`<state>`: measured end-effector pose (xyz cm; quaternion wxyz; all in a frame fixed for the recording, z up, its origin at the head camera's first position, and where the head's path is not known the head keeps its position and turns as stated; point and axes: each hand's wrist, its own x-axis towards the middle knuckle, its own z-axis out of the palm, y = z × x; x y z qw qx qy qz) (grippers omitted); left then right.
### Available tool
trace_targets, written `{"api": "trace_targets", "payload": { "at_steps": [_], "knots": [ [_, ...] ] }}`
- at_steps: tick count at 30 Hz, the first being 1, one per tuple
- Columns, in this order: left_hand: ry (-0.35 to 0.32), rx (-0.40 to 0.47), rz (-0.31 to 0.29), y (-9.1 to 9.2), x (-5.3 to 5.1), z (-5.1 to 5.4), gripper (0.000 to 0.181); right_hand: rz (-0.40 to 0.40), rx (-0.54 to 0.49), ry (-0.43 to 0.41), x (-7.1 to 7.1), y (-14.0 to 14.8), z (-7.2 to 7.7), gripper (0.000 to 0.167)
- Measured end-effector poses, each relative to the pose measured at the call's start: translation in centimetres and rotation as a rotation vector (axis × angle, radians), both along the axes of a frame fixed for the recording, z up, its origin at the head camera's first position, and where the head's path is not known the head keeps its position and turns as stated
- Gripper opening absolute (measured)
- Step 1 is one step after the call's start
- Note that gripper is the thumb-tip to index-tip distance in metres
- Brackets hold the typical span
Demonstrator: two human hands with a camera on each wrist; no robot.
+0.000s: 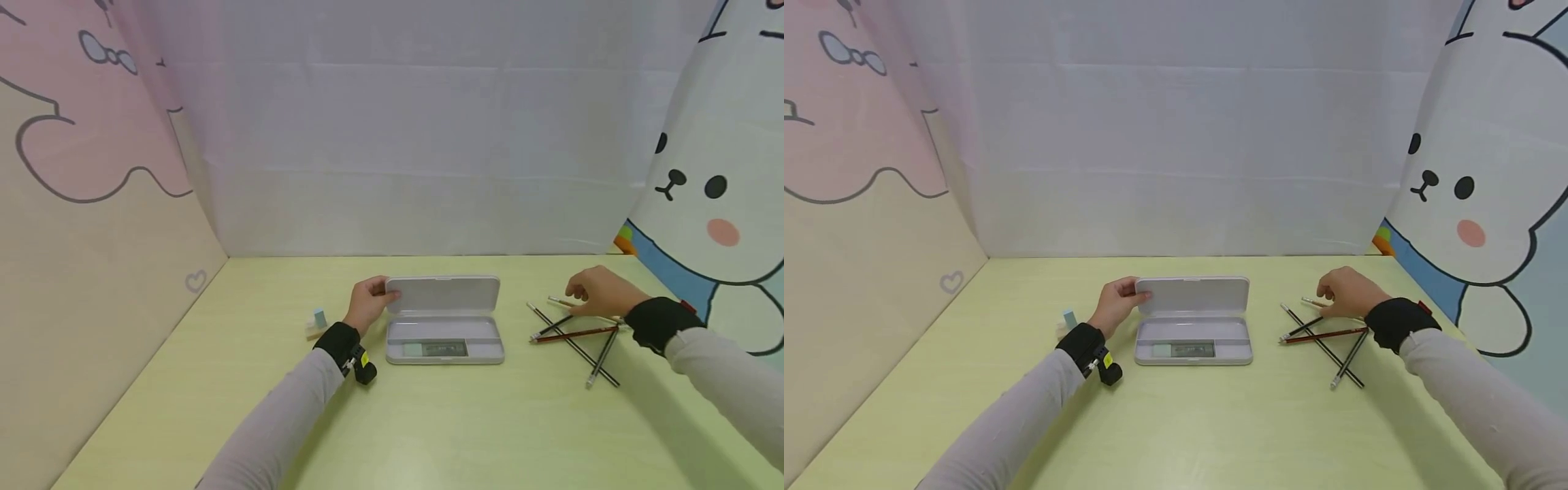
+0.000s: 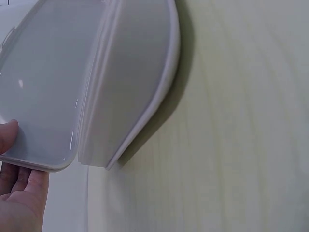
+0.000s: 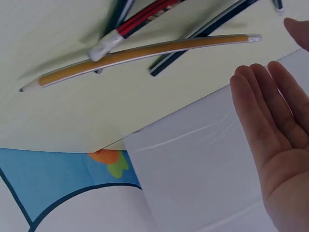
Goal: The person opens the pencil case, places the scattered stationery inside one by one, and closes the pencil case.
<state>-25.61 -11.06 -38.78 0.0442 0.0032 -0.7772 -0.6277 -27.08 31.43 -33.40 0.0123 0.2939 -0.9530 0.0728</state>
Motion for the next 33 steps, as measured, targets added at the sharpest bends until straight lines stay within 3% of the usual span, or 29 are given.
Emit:
{"api": "trace_targets", "payload": {
  "at_steps": [8, 17, 33],
  "knots": [
    [-0.001, -0.015, -0.040, 0.2, 0.0, -0.2, 0.026, -0.047, -0.010, -0.047, -0.8, 3.0, -1.7, 0.022],
    [-0.010, -0.019, -0.010, -0.4, 0.2, -0.3, 0.027, -0.049, -0.008, -0.116, -1.6, 3.4, -2.0, 0.011],
    [-0.022, 0.002, -0.001, 0.0, 0.0, -0.1, 0.026, -0.038, -0.027, -0.046, -1.2, 3.5, -1.6, 0.015]
  ]
}}
